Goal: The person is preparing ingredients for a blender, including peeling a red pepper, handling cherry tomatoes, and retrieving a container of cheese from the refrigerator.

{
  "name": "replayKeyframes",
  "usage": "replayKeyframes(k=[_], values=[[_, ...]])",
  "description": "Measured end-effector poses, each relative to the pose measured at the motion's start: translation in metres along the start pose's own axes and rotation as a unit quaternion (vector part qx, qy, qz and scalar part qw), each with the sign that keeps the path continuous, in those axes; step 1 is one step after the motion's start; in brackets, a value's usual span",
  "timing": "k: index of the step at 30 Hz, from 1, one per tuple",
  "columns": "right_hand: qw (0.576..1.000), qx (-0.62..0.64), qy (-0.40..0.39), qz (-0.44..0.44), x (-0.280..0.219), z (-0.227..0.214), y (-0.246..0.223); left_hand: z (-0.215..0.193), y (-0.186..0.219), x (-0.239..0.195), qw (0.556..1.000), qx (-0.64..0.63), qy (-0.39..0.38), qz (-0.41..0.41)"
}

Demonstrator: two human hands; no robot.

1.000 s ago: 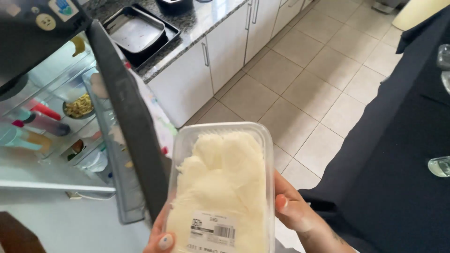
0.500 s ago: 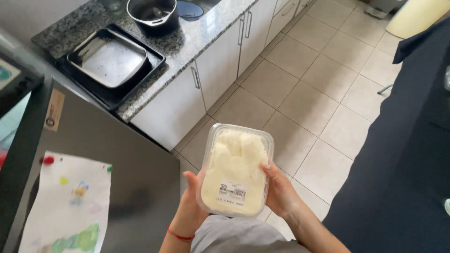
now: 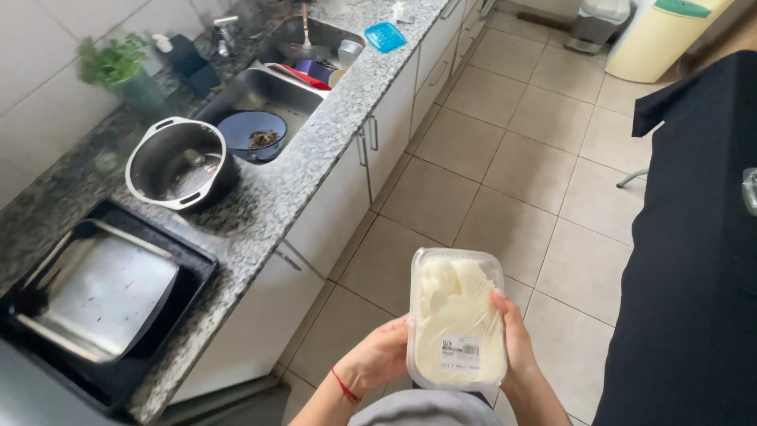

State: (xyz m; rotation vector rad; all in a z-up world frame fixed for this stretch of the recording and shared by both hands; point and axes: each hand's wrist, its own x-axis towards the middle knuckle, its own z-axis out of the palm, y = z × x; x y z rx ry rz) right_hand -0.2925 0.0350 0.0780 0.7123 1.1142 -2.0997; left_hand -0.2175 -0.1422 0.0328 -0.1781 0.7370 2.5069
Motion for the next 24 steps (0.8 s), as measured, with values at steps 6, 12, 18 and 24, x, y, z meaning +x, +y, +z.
replayKeyframes(k=[6,12,18,24], values=[[0.998,-0.007,0.005,-0.064,0.111,0.033,-0.128,0.017,0.113,0.155,0.991,0.023,0.1,0.089],[0.994,-0.018,0.057,-0.096,0.193,0.094,-0.273,0.021,0.24,0.283,0.973,0.0,0.131,0.192],[0.987,-0.008,0.072,-0.142,0.304,0.144,-0.378,0.009,0.347,0.406,0.968,0.009,0.155,0.198],[0.972,0.042,0.06,-0.223,0.425,0.186,-0.485,-0.024,0.455,0.537,0.922,0.047,0.112,0.368]])
